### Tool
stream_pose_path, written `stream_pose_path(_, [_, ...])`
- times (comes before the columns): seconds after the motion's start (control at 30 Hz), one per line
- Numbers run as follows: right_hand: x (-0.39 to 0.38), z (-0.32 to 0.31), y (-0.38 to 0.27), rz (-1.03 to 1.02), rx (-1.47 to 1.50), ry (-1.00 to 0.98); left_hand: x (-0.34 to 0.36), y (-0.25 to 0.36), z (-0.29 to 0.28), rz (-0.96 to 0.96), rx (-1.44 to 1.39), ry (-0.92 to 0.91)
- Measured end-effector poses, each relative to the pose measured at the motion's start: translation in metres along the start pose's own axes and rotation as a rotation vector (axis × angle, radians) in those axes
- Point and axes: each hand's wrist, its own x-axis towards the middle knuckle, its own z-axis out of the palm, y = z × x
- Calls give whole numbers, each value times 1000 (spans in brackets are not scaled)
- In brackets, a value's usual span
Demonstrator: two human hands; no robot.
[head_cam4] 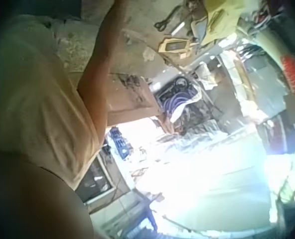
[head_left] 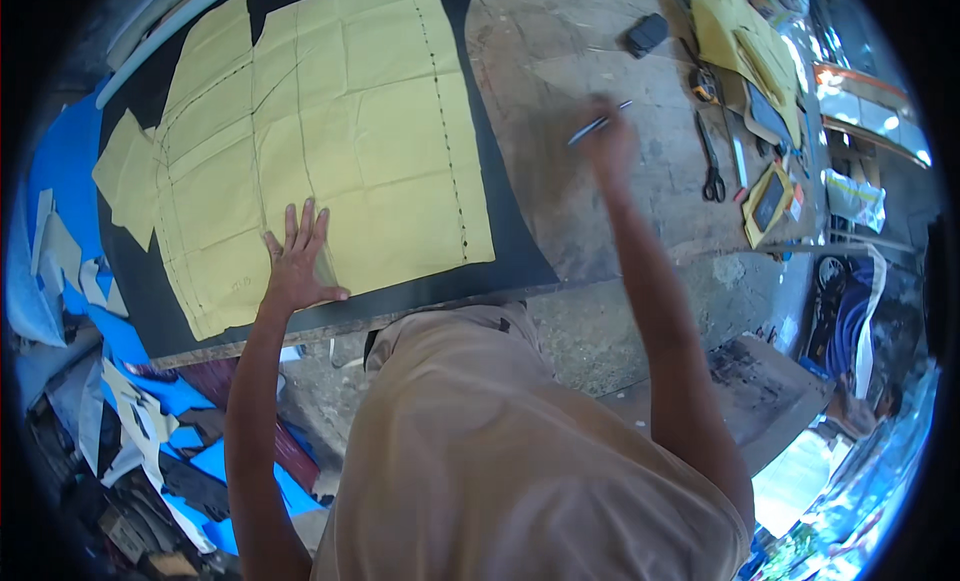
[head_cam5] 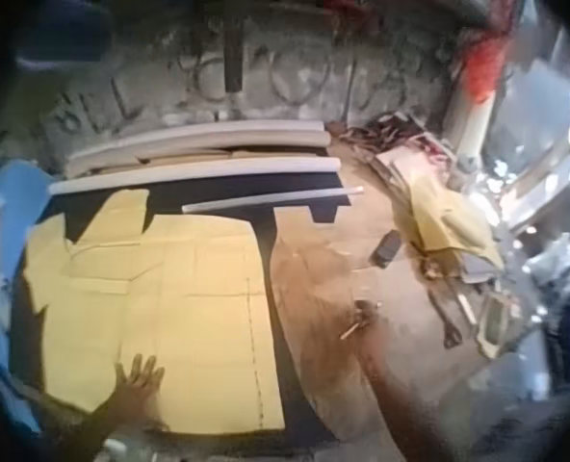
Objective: Trace pattern templates onto fabric and cut them out using scissors at a workshop bench.
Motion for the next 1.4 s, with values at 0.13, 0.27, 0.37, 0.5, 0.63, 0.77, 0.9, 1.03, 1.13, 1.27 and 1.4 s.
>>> stream_pose_path(0.13, [165,17,102,42,-256,161,11,0,-7,38,15,-11])
stream_pose_path(0.27, [264,41,154,200,-445,73,21,-1,-5,16,3,-37])
stream_pose_path(0.37, [287,80,111,513,-505,99,6,-1,-2,-35,-19,-21])
stream_pose_path(0.5, [311,73,159,648,-558,160,16,-3,-7,-34,-24,-45])
stream_pose_path(0.63, [319,46,158,667,-521,-28,15,-4,-4,-17,-28,-47])
stream_pose_path(0.77, [284,29,139,462,-610,24,12,-5,-5,-13,-8,-29])
stream_pose_path(0.9, [207,9,102,-161,-387,-63,15,-2,-9,1,7,-26])
stream_pose_path(1.03, [52,7,-35,-672,182,-313,-5,-2,-4,-36,10,-26])
stream_pose_path(1.13, [-61,1,-116,-704,199,-627,-1,-6,-2,-28,29,-34])
stream_pose_path(1.27, [-158,11,-168,-748,141,-817,-1,-11,7,8,38,11])
stream_pose_path(1.4, [-190,34,-152,-822,20,-736,-6,-12,1,-11,21,11])
